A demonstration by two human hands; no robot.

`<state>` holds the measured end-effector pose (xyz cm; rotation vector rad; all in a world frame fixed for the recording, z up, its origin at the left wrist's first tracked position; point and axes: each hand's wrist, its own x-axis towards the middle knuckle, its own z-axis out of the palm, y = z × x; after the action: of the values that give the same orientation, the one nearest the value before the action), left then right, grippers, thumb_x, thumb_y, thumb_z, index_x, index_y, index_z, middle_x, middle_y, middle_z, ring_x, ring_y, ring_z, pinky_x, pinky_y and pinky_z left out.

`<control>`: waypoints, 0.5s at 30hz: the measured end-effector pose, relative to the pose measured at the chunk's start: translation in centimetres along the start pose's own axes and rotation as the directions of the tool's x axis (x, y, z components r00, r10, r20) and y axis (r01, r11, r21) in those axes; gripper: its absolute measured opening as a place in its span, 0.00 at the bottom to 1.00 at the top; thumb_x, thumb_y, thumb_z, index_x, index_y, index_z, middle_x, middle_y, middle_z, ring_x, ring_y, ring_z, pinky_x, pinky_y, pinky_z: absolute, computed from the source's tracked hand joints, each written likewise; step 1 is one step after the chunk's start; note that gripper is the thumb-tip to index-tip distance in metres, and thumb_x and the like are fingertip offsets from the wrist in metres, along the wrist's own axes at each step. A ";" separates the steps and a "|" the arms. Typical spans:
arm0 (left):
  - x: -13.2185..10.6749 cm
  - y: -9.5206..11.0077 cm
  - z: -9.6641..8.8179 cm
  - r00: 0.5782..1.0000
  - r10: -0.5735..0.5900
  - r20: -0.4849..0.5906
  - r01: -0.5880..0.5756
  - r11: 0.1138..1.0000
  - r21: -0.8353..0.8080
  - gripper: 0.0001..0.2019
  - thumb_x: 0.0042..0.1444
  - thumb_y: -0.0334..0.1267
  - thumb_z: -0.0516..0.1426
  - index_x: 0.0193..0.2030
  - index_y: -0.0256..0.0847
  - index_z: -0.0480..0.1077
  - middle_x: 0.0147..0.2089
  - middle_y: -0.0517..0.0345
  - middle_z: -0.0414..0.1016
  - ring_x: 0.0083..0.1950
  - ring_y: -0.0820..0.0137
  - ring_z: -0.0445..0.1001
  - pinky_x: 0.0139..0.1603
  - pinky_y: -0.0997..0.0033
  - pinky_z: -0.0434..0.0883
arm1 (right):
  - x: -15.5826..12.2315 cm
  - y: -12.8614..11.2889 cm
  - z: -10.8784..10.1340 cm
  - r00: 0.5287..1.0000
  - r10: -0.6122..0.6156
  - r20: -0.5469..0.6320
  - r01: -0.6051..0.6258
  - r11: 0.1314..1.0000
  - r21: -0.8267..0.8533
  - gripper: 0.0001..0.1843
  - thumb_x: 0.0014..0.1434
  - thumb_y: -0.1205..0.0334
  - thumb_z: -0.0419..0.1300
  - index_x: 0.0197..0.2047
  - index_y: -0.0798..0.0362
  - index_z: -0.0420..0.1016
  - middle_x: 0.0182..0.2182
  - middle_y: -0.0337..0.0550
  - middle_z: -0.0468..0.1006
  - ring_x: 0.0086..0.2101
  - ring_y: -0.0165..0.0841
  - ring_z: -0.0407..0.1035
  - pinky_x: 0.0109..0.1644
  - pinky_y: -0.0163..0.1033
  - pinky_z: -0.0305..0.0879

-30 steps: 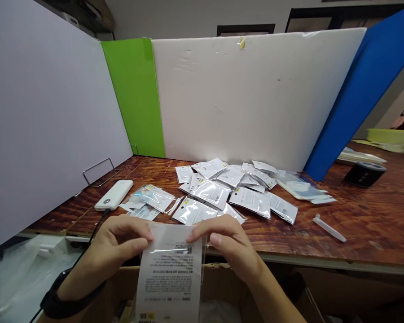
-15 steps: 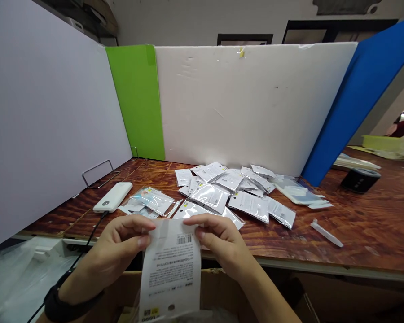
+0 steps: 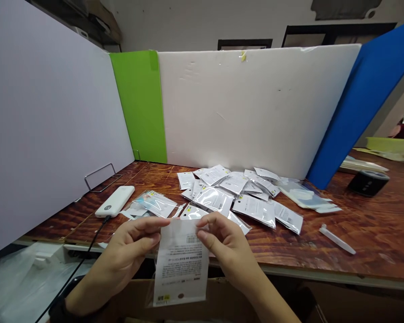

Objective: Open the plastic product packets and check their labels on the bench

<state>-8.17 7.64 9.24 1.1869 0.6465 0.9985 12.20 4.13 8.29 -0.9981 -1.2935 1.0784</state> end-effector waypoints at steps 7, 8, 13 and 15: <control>1.0 -0.1 -0.3 0.976 -0.124 -0.180 0.117 0.992 -0.052 0.10 0.41 0.31 0.63 0.33 0.39 0.79 0.29 0.57 0.77 0.27 0.70 0.72 0.26 0.73 0.69 | 0.4 1.0 -0.7 0.976 0.096 0.196 -0.079 0.993 -0.090 0.07 0.54 0.61 0.62 0.33 0.47 0.83 0.34 0.43 0.81 0.38 0.38 0.72 0.43 0.42 0.69; 1.2 -0.2 -0.4 0.974 -0.118 -0.194 0.113 0.993 -0.037 0.09 0.40 0.30 0.62 0.32 0.38 0.78 0.29 0.57 0.76 0.26 0.71 0.71 0.24 0.74 0.68 | 0.3 1.1 -0.7 0.973 0.108 0.204 -0.087 0.990 -0.113 0.07 0.54 0.61 0.62 0.33 0.46 0.83 0.34 0.43 0.81 0.39 0.39 0.72 0.44 0.43 0.69; 1.6 -0.6 -0.5 0.962 -0.064 -0.266 0.082 0.995 0.056 0.08 0.41 0.28 0.61 0.31 0.36 0.76 0.31 0.55 0.77 0.27 0.73 0.71 0.24 0.77 0.65 | 0.2 0.8 0.0 0.944 0.209 0.255 -0.192 0.977 -0.091 0.11 0.53 0.51 0.64 0.32 0.48 0.82 0.35 0.44 0.79 0.39 0.40 0.73 0.44 0.43 0.72; 1.8 -0.6 -0.5 0.959 -0.049 -0.281 0.065 0.997 0.049 0.09 0.41 0.30 0.62 0.33 0.36 0.75 0.31 0.56 0.77 0.28 0.73 0.72 0.25 0.77 0.66 | 0.2 0.8 0.4 0.933 0.263 0.245 -0.260 0.965 -0.043 0.14 0.50 0.48 0.66 0.31 0.50 0.81 0.34 0.42 0.78 0.37 0.37 0.74 0.42 0.41 0.73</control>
<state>-7.57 9.44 8.68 1.0793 0.9332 1.1154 11.78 4.50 7.59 -1.0903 -1.3933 1.4408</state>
